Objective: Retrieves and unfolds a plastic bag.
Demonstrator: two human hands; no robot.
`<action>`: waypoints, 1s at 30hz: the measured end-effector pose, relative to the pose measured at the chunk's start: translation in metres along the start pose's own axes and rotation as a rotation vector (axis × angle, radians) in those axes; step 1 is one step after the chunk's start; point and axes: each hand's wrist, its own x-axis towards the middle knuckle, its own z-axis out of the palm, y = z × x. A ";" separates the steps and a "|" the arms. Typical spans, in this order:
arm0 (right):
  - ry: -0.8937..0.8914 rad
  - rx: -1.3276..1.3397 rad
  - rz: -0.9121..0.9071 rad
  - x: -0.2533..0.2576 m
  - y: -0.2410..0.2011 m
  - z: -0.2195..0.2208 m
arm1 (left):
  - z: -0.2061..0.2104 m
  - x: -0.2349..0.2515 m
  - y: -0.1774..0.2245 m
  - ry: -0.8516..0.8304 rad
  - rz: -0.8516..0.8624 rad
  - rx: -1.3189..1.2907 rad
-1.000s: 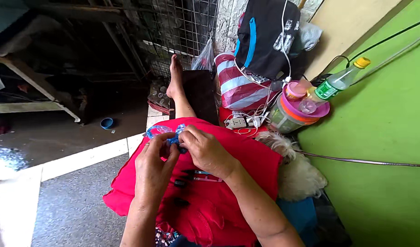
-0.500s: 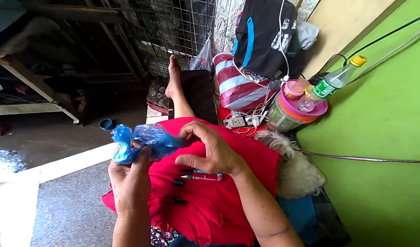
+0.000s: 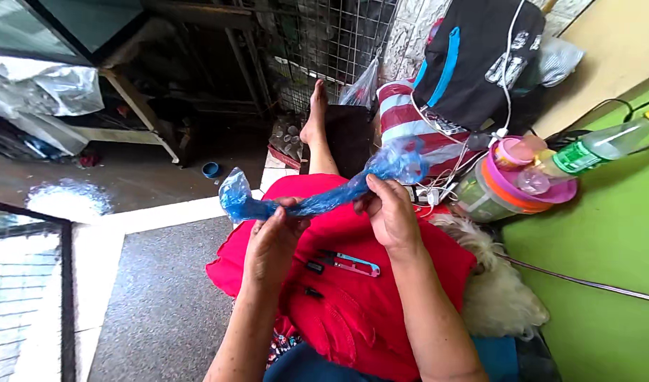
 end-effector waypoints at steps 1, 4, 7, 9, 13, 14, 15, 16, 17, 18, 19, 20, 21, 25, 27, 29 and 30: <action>-0.011 0.020 -0.007 0.001 0.000 -0.002 | 0.001 0.000 0.001 0.056 -0.005 -0.002; -0.036 0.003 -0.070 0.003 0.004 -0.008 | 0.005 0.003 0.005 0.248 -0.013 0.033; -0.044 0.006 -0.115 0.004 0.008 -0.010 | 0.000 0.008 0.010 0.354 0.007 0.082; -0.040 -0.013 -0.143 0.004 0.008 -0.008 | -0.007 0.007 0.015 0.380 0.058 0.270; 0.036 -0.156 -0.233 0.002 0.004 -0.008 | -0.026 -0.002 0.032 0.380 0.545 0.886; 0.041 -0.193 -0.249 0.001 0.004 -0.007 | -0.026 -0.003 0.036 0.325 0.648 0.991; 0.030 -0.219 -0.255 0.000 0.005 -0.005 | -0.023 -0.005 0.038 0.232 0.664 1.089; -0.011 -0.234 -0.260 -0.003 0.005 -0.003 | -0.016 -0.006 0.037 0.132 0.613 1.191; -0.074 -0.239 -0.262 -0.005 0.006 -0.002 | -0.008 -0.006 0.032 0.043 0.518 1.277; -0.151 -0.229 -0.262 -0.007 0.006 -0.001 | -0.002 -0.004 0.025 -0.020 0.423 1.323; -0.228 -0.223 -0.263 -0.008 0.004 -0.002 | 0.000 -0.002 0.018 -0.045 0.367 1.319; -0.281 -0.225 -0.275 -0.008 0.002 -0.003 | 0.000 -0.001 0.012 -0.033 0.355 1.270; -0.297 -0.234 -0.296 -0.008 0.000 -0.005 | -0.001 0.000 0.009 -0.017 0.350 1.188; -0.123 -0.180 -0.288 -0.008 0.001 -0.006 | -0.004 -0.003 0.022 0.134 0.348 0.902; -0.112 -0.127 -0.263 -0.006 0.000 -0.007 | -0.007 -0.001 0.027 0.227 0.410 0.860; -0.111 -0.071 -0.247 -0.005 -0.001 -0.006 | -0.002 -0.001 0.030 0.325 0.347 0.782; -0.120 -0.044 -0.236 -0.005 -0.001 -0.005 | 0.003 -0.001 0.030 0.377 0.291 0.704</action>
